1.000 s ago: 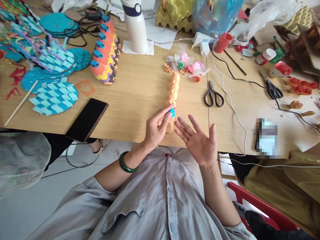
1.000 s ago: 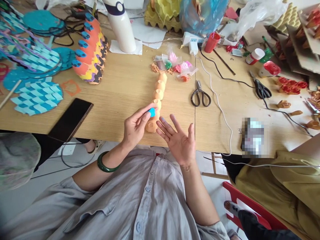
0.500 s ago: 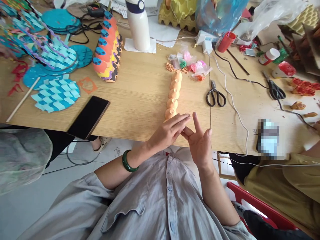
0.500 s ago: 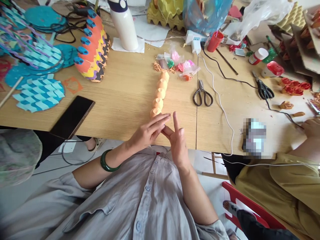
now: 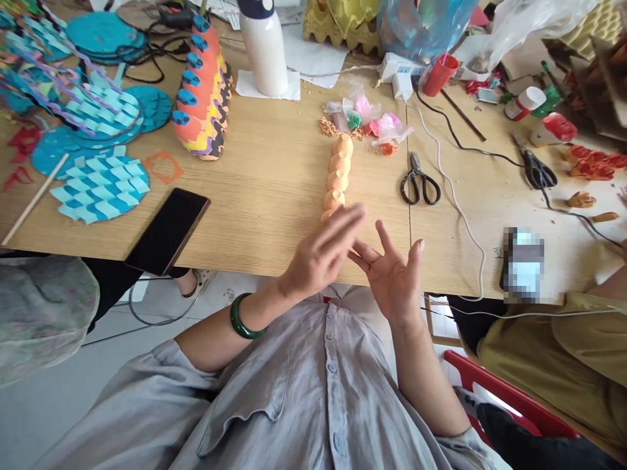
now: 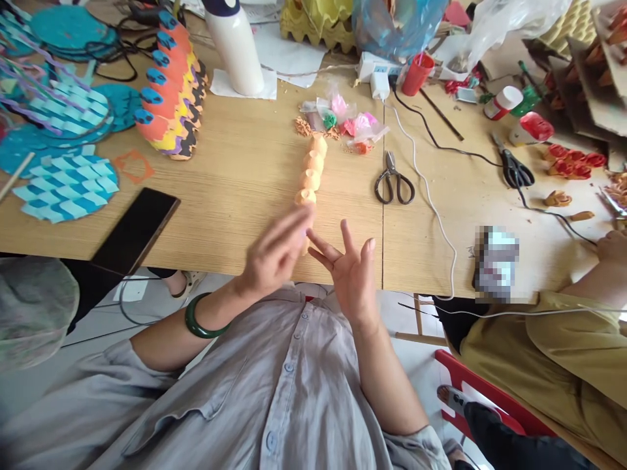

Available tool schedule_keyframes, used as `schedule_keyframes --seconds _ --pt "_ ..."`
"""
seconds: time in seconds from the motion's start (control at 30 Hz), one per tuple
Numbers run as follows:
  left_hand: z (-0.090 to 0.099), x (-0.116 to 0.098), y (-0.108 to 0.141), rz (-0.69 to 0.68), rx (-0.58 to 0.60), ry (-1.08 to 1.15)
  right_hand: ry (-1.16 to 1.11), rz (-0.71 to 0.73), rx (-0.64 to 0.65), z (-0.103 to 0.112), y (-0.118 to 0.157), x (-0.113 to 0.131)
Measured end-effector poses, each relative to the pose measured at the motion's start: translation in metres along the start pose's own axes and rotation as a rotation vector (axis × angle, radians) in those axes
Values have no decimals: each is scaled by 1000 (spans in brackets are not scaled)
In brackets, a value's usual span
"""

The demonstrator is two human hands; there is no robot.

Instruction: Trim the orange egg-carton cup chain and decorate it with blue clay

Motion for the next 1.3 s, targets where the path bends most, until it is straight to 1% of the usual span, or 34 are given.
schedule_keyframes --seconds 0.03,0.07,0.1,0.13,0.2,0.23,0.27,0.3,0.37,0.4,0.43,0.47,0.53,0.57,0.6,0.63,0.7,0.73,0.77,0.83,0.9,0.93,0.97,1.03,1.07,1.1,1.2,1.23,1.27,1.3 --pt "-5 -3 -1 -42 56 3 -15 -11 12 0 -1 -1" --pt "-10 -4 -3 -55 109 10 -36 -23 22 0 -2 -3" --pt "-11 -1 -5 -33 131 24 -64 -32 26 2 -4 -5" --pt "-5 7 -7 31 98 42 -98 -37 26 4 -6 -6" --pt "16 23 -7 175 -71 70 -156 -35 27 9 -10 -8" --pt "25 27 -7 210 -141 66 -166 -30 30 10 -11 -8" --pt "29 26 -6 207 -173 52 -159 -25 40 9 -12 -7" --pt "27 22 -7 166 -153 34 -140 -23 53 8 -12 -7" --pt "3 4 -8 -20 63 22 -90 -28 79 4 -11 -6" --pt "-6 -2 -7 -87 143 29 -74 -30 84 3 -11 -5" --pt "-9 -2 -6 -87 177 28 -72 -29 83 2 -11 -5" --pt "-6 3 -6 -49 151 24 -85 -25 77 3 -11 -4" --pt "14 14 -7 43 -19 -24 -139 -11 64 5 -11 -2" --pt "22 14 -6 50 -83 -59 -164 -7 62 5 -11 -2" --pt "25 12 -6 27 -111 -90 -182 -11 63 4 -10 -2" --pt "22 7 -7 -33 -72 -107 -193 -18 62 3 -9 -3" --pt "4 0 -8 -131 93 -71 -210 -37 40 3 -6 -4" --pt "0 2 -8 -126 135 -39 -225 -43 20 3 -5 -4" --pt "1 9 -8 -71 129 -1 -244 -44 -1 4 -4 -3" --pt "15 21 -8 34 6 54 -289 -38 -22 5 -2 -1" --pt "27 24 -6 57 -115 72 -348 -51 -10 3 -3 -1" --pt "27 21 -5 42 -135 70 -386 -68 2 2 -3 -2" --pt "23 16 -5 6 -110 69 -428 -91 14 0 -3 -5" --pt "9 9 -5 -28 -11 72 -503 -130 27 -2 -3 -10" --pt "7 8 -4 -29 -15 77 -532 -135 25 -2 -3 -12" --pt "11 9 -3 -7 -67 77 -554 -128 20 -2 -3 -14" --pt "29 17 1 111 -286 71 -580 -72 5 -3 -3 -14" --pt "30 19 3 153 -317 77 -575 -66 2 -4 -3 -15" --pt "27 14 1 118 -303 88 -564 -70 1 -7 -3 -16" --pt "19 12 -1 112 -248 112 -548 -80 1 -9 -3 -17"
Point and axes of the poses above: each hand's wrist, its own y-axis away from the middle knuckle, its own z-axis out of the back of the hand, x = y × z, the point moved 10 cm from there along -y, towards the middle knuckle, and after that the axes turned 5 degrees about x, right-handed, at the moved point
